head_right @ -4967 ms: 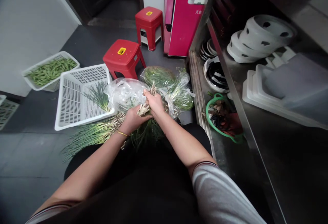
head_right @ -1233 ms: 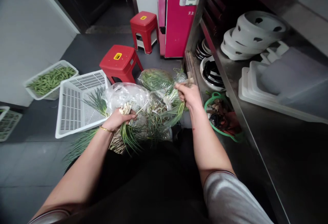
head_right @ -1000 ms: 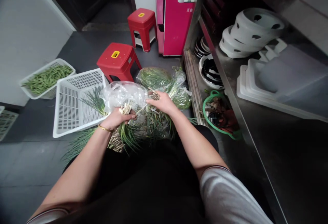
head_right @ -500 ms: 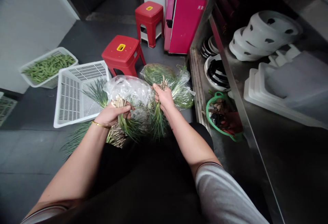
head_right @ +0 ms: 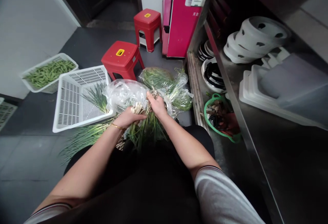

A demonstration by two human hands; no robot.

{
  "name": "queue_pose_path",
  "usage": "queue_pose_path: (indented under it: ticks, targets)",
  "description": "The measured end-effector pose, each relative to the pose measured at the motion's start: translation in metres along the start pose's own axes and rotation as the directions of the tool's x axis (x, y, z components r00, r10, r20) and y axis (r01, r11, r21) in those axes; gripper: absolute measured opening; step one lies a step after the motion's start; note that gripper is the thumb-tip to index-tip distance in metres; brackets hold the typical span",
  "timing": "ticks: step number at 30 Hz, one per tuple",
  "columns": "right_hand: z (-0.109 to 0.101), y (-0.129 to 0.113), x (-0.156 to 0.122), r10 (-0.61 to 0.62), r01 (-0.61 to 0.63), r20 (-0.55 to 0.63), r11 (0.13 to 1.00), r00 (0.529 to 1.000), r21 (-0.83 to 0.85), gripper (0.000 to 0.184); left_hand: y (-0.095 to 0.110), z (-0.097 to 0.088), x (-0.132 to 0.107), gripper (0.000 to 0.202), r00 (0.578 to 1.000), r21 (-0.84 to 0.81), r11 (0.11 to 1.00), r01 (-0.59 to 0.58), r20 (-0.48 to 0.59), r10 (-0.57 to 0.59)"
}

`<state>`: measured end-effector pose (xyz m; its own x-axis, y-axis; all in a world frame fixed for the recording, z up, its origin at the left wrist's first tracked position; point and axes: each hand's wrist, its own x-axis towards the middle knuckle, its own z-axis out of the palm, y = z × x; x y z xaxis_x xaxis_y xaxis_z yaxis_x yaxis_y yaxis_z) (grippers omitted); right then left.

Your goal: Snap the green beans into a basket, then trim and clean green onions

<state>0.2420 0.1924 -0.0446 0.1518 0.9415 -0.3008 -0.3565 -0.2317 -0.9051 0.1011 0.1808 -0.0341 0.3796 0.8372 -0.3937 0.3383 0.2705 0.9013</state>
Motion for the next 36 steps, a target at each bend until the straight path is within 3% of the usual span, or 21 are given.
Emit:
queue_pose_path:
  ticks: [4, 7, 12, 15, 17, 24, 27, 31, 36]
  targets:
    - [-0.023, -0.021, -0.002, 0.086, -0.068, 0.302, 0.995, 0.949, -0.070, 0.053, 0.004, -0.017, -0.004, 0.031, 0.998, -0.262, 0.965, 0.024, 0.064, -0.007]
    - [-0.029, -0.031, -0.008, 0.107, -0.079, 0.396, 0.993, 0.912, -0.086, 0.048, 0.007, -0.021, -0.003, 0.033, 1.000, -0.347, 0.938, -0.007, 0.026, 0.018]
    - [-0.015, -0.021, -0.015, 0.109, -0.040, 0.325, 0.977, 0.939, -0.212, 0.037, 0.006, -0.008, 0.004, 0.035, 0.998, -0.433, 0.900, -0.038, -0.054, 0.017]
    - [-0.010, -0.014, -0.015, 0.117, -0.060, 0.322, 0.982, 0.940, -0.182, 0.038, 0.005, -0.001, 0.006, 0.035, 0.998, -0.466, 0.883, -0.054, -0.054, 0.032]
    - [-0.012, -0.014, -0.014, 0.103, -0.046, 0.339, 0.984, 0.935, -0.173, 0.038, 0.004, -0.001, 0.006, 0.034, 0.997, -0.494, 0.867, -0.067, -0.058, 0.044]
    - [-0.028, -0.026, -0.005, -0.064, 0.125, 0.206, 0.947, 0.976, -0.297, 0.039, 0.005, -0.012, 0.000, 0.032, 0.997, -0.538, 0.842, -0.028, -0.081, -0.018]
    - [-0.035, -0.033, -0.003, -0.099, 0.147, 0.191, 0.956, 0.977, -0.255, 0.037, 0.005, -0.016, -0.003, 0.035, 0.999, -0.550, 0.835, 0.018, -0.033, -0.043]
    - [-0.029, -0.034, -0.009, -0.060, 0.109, 0.244, 0.976, 0.968, -0.191, 0.030, 0.004, -0.020, -0.004, 0.032, 0.999, -0.538, 0.843, -0.013, -0.040, -0.010]
    - [-0.011, -0.016, -0.017, 0.035, 0.073, 0.297, 0.936, 0.954, -0.345, 0.023, 0.004, -0.021, -0.001, 0.026, 0.985, -0.474, 0.875, -0.103, -0.169, 0.025]
